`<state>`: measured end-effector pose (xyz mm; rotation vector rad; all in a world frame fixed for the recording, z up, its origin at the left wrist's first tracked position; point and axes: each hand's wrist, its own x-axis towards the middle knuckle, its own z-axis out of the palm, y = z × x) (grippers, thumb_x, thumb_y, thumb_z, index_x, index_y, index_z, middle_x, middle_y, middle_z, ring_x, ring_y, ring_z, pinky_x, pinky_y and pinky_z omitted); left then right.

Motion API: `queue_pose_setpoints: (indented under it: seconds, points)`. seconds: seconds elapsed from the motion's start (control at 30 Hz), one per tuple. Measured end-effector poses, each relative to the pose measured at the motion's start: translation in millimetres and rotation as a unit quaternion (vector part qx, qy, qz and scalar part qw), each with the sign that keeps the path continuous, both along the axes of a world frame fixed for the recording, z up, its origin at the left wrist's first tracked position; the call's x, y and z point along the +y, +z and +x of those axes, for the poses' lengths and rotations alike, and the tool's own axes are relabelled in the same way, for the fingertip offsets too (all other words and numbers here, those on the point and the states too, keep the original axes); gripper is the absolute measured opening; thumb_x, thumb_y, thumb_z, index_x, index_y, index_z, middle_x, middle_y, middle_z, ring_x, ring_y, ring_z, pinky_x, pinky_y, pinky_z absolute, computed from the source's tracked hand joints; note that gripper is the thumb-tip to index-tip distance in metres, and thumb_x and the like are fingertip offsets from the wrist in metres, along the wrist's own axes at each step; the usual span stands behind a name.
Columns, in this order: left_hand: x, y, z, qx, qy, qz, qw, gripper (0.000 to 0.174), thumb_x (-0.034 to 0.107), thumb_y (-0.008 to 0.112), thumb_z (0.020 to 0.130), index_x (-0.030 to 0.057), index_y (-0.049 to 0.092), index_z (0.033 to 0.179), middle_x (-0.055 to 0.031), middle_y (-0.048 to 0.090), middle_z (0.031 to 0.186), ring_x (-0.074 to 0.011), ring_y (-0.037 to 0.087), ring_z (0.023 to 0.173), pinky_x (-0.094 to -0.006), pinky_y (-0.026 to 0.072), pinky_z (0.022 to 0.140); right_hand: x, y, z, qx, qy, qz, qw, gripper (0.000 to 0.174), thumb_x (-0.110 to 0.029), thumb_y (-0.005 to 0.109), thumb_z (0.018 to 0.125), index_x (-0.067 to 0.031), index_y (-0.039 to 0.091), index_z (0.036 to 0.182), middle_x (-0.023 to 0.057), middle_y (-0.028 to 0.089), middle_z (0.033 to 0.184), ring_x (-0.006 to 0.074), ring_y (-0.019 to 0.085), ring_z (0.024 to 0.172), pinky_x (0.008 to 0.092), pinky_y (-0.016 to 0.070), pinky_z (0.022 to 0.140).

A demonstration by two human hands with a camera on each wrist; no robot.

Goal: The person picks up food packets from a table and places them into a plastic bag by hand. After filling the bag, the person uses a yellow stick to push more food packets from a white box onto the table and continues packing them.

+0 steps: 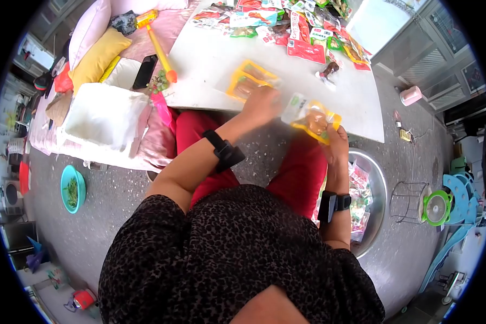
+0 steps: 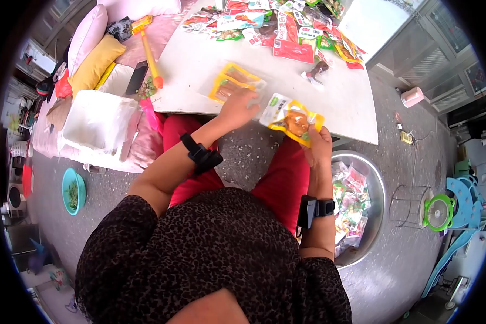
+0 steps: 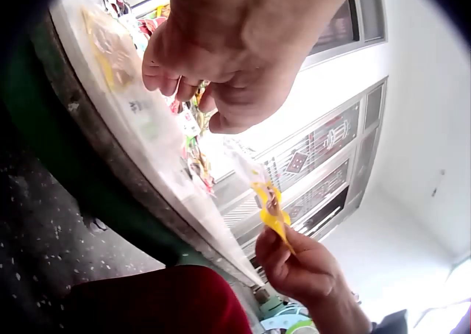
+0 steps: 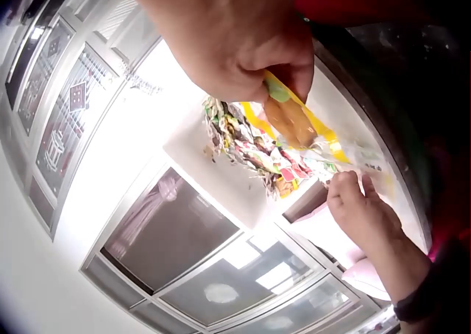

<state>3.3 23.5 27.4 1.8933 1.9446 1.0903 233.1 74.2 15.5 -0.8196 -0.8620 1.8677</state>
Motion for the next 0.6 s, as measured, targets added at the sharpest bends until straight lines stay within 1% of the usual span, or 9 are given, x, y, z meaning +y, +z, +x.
queue_pose_setpoints:
  seconds: [0.07, 0.1, 0.17, 0.2, 0.3, 0.37, 0.47, 0.57, 0.6]
  points:
    - [4, -13, 4, 0.109, 0.016, 0.040, 0.993, 0.034, 0.024, 0.058, 0.067, 0.0029, 0.053, 0.093, -0.0146, 0.051, 0.096, -0.0294, 0.047, 0.092, -0.0379, 0.0392, 0.076, 4, -3, -4, 0.038, -0.039, -0.014, 0.998, 0.013, -0.007, 0.043, 0.082, -0.0004, 0.049, 0.092, 0.0113, 0.055, 0.090, 0.0211, 0.056, 0.080, 0.0343, 0.0485, 0.067]
    - [6, -20, 8, 0.129, 0.046, 0.058, 0.989, 0.035, 0.025, 0.058, 0.066, 0.0028, 0.053, 0.092, -0.0145, 0.050, 0.095, -0.0306, 0.046, 0.091, -0.0389, 0.0389, 0.076, 5, -3, -5, 0.036, -0.054, -0.022, 0.998, 0.014, -0.007, 0.043, 0.083, 0.0001, 0.046, 0.095, 0.0120, 0.053, 0.093, 0.0216, 0.056, 0.079, 0.0345, 0.0484, 0.067]
    - [3, -21, 19, 0.169, 0.105, 0.094, 0.975, 0.037, 0.026, 0.059, 0.063, 0.0027, 0.053, 0.091, -0.0143, 0.050, 0.092, -0.0329, 0.046, 0.089, -0.0411, 0.0383, 0.076, 9, -6, -9, 0.044, -0.059, -0.018, 0.997, 0.014, -0.007, 0.043, 0.082, 0.0005, 0.045, 0.094, 0.0120, 0.053, 0.092, 0.0216, 0.056, 0.078, 0.0340, 0.0486, 0.067]
    - [4, -21, 20, 0.174, 0.106, 0.092, 0.975, 0.034, 0.025, 0.059, 0.063, 0.0028, 0.053, 0.089, -0.0139, 0.050, 0.091, -0.0334, 0.046, 0.088, -0.0418, 0.0386, 0.075, 11, -7, -11, 0.048, -0.061, -0.017, 0.997, 0.014, -0.007, 0.043, 0.082, 0.0008, 0.045, 0.094, 0.0120, 0.053, 0.092, 0.0215, 0.056, 0.078, 0.0337, 0.0487, 0.066]
    - [10, -24, 18, 0.185, 0.108, 0.078, 0.974, 0.026, 0.020, 0.055, 0.063, 0.0027, 0.053, 0.081, -0.0134, 0.049, 0.088, -0.0339, 0.046, 0.084, -0.0428, 0.0397, 0.072, 14, -9, -17, -0.003, -0.067, -0.004, 0.998, 0.014, -0.007, 0.044, 0.082, 0.0011, 0.044, 0.093, 0.0117, 0.053, 0.089, 0.0211, 0.056, 0.076, 0.0322, 0.0489, 0.063]
    - [15, -28, 14, 0.189, 0.110, 0.060, 0.974, 0.018, 0.015, 0.052, 0.064, 0.0023, 0.053, 0.076, -0.0141, 0.050, 0.084, -0.0332, 0.047, 0.081, -0.0425, 0.0403, 0.069, 15, -10, -25, -0.009, -0.079, 0.004, 0.997, 0.013, -0.008, 0.045, 0.082, 0.0007, 0.045, 0.091, 0.0107, 0.053, 0.085, 0.0197, 0.056, 0.072, 0.0304, 0.0488, 0.060]
    - [21, -33, 6, 0.096, 0.093, 0.067, 0.989, 0.009, 0.010, 0.048, 0.064, 0.0014, 0.049, 0.068, -0.0153, 0.051, 0.077, -0.0322, 0.048, 0.076, -0.0419, 0.0404, 0.065, 22, -19, -31, -0.017, -0.064, 0.023, 0.998, 0.011, -0.009, 0.046, 0.081, 0.0001, 0.046, 0.087, 0.0086, 0.053, 0.079, 0.0170, 0.055, 0.065, 0.0282, 0.0481, 0.055]
    - [21, -28, 4, 0.114, 0.111, 0.113, 0.981, 0.007, 0.007, 0.050, 0.060, 0.0011, 0.051, 0.063, -0.0161, 0.052, 0.070, -0.0318, 0.051, 0.065, -0.0400, 0.0424, 0.056, 24, -22, -38, -0.029, -0.055, 0.027, 0.998, 0.010, -0.009, 0.047, 0.080, -0.0003, 0.048, 0.084, 0.0062, 0.052, 0.073, 0.0138, 0.053, 0.060, 0.0264, 0.0468, 0.051]
    - [20, -27, 4, 0.100, 0.109, 0.115, 0.982, 0.006, 0.007, 0.050, 0.060, 0.0008, 0.051, 0.063, -0.0164, 0.052, 0.070, -0.0322, 0.051, 0.065, -0.0405, 0.0422, 0.056, 24, -21, -41, -0.034, -0.055, 0.026, 0.998, 0.009, -0.009, 0.048, 0.079, -0.0004, 0.048, 0.083, 0.0053, 0.052, 0.071, 0.0127, 0.052, 0.058, 0.0259, 0.0463, 0.050]
